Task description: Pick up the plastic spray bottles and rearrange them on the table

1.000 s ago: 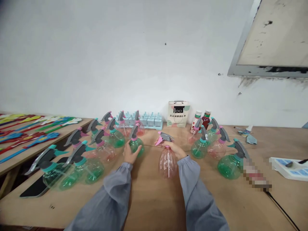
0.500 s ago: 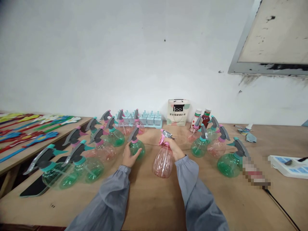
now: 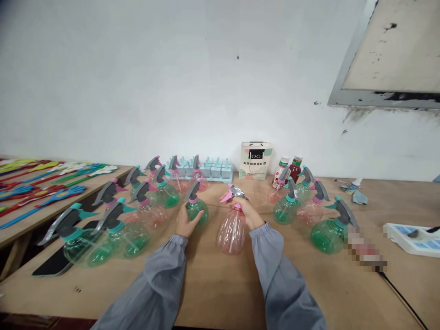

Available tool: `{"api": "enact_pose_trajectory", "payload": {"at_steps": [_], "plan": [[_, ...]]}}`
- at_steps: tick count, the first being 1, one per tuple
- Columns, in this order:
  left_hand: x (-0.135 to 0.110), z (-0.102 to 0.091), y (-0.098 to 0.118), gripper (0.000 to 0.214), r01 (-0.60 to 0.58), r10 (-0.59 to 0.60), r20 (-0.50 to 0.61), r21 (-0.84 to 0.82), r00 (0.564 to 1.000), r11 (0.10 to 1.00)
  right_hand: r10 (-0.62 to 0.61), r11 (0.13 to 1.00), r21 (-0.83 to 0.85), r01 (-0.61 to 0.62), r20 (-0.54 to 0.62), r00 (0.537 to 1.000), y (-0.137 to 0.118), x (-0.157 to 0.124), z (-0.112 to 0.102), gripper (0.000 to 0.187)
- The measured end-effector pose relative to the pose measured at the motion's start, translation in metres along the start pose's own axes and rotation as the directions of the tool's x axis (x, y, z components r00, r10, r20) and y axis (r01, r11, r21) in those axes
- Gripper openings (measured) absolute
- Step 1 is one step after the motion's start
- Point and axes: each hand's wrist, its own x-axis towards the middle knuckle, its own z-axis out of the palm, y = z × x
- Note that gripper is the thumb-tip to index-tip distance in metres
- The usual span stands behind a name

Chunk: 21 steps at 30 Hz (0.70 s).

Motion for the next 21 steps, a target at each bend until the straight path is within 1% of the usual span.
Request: {"api": "enact_pose_trajectory", "payload": {"at_steps": [2,6,8,11,13,17,21], "plan": [[0.0000,0.0006,-0.0004,0.071,-0.008,0.008,-0.001,-0.007,1.000,1.000,-0.021,1.000,0.007,0.021,0.033,0.999,0.0000,-0.0002,-0.0008,0.020],[0.0013,-0.0002,-0.0023,0.073,-0.007,0.007,0.002,-0.009,1.000,1.000,-0.050,0.999,-0.013,0.049,-0.039,0.998,0.0010,-0.0016,0.0007,0.015],[0.0022,-0.0013,-0.0036,0.074,0.004,-0.003,0.021,-0.005,1.000,1.000,-0.044,0.999,-0.019,0.043,-0.041,0.998,0.0003,-0.0029,0.0025,0.014],[0.0026,-0.0024,-0.0041,0.075,0.011,-0.011,0.052,0.000,0.999,1.000,-0.025,0.999,-0.024,0.025,-0.020,0.999,-0.0014,-0.0043,0.0047,0.021],[0.0020,-0.0022,-0.0026,0.074,0.016,-0.016,0.041,0.000,0.999,1.000,-0.009,1.000,-0.026,0.008,-0.032,0.999,-0.0014,-0.0045,0.0052,0.025],[0.0005,-0.0021,0.0016,0.072,0.029,-0.029,0.024,0.009,0.999,1.000,-0.007,1.000,-0.026,0.004,-0.115,0.993,0.0008,-0.0040,0.0050,0.015],[0.0017,-0.0041,0.0021,0.073,0.026,-0.025,0.057,-0.001,0.998,1.000,-0.029,0.999,-0.037,0.025,-0.102,0.994,0.0001,-0.0056,0.0049,0.012]]}}
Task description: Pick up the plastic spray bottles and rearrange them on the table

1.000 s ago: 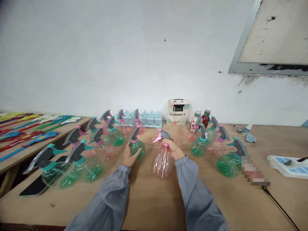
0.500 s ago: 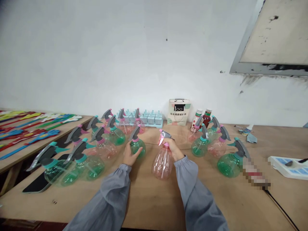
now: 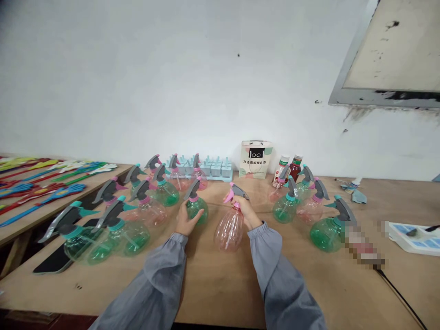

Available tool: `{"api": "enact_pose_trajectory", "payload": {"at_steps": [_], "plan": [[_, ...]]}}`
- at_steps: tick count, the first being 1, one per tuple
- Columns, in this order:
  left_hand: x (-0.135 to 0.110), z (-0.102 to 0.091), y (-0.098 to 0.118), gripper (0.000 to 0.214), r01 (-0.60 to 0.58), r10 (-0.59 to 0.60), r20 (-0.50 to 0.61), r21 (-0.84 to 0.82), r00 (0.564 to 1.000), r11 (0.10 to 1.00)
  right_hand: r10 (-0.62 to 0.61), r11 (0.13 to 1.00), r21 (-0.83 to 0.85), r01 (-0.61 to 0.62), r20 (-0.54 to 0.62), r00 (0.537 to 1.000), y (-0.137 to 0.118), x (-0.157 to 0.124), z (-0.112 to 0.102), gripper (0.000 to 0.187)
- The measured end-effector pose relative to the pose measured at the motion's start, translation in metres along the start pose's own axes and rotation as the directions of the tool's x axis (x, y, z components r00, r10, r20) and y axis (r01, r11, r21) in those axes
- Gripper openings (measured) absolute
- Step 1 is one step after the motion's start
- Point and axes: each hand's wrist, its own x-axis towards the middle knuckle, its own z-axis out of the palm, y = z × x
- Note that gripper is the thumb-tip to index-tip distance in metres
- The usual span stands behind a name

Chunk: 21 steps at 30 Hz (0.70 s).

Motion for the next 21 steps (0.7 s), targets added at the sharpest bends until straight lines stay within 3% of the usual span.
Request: {"api": "enact_pose_trajectory", "payload": {"at_steps": [4,9,12,15,18,21], "plan": [[0.001,0.000,0.000,0.072,-0.010,0.010,-0.010,-0.022,1.000,1.000,-0.066,0.997,-0.032,0.067,0.033,0.997,0.001,0.001,0.001,0.013],[-0.001,0.002,0.002,0.071,0.007,-0.007,-0.034,-0.001,0.999,1.000,-0.186,0.983,-0.043,0.181,-0.199,0.962,0.007,0.004,0.002,0.010],[-0.001,0.001,0.003,0.071,0.001,-0.001,-0.014,-0.007,1.000,1.000,-0.250,0.968,-0.091,0.235,-0.239,0.938,0.006,-0.007,-0.003,0.011],[-0.001,0.001,0.005,0.069,-0.027,0.027,0.004,-0.041,1.000,0.999,-0.353,0.919,-0.270,0.287,-0.241,0.904,0.004,-0.026,-0.018,0.015],[-0.001,0.001,0.004,0.068,-0.033,0.032,-0.006,-0.070,0.999,0.997,-0.449,0.849,-0.449,0.280,-0.331,0.830,0.006,-0.050,-0.042,0.030],[0.000,0.002,0.001,0.071,-0.025,0.028,0.028,-0.089,0.999,0.996,-0.545,0.793,-0.556,0.249,-0.465,0.698,0.007,-0.073,-0.072,0.041]]}}
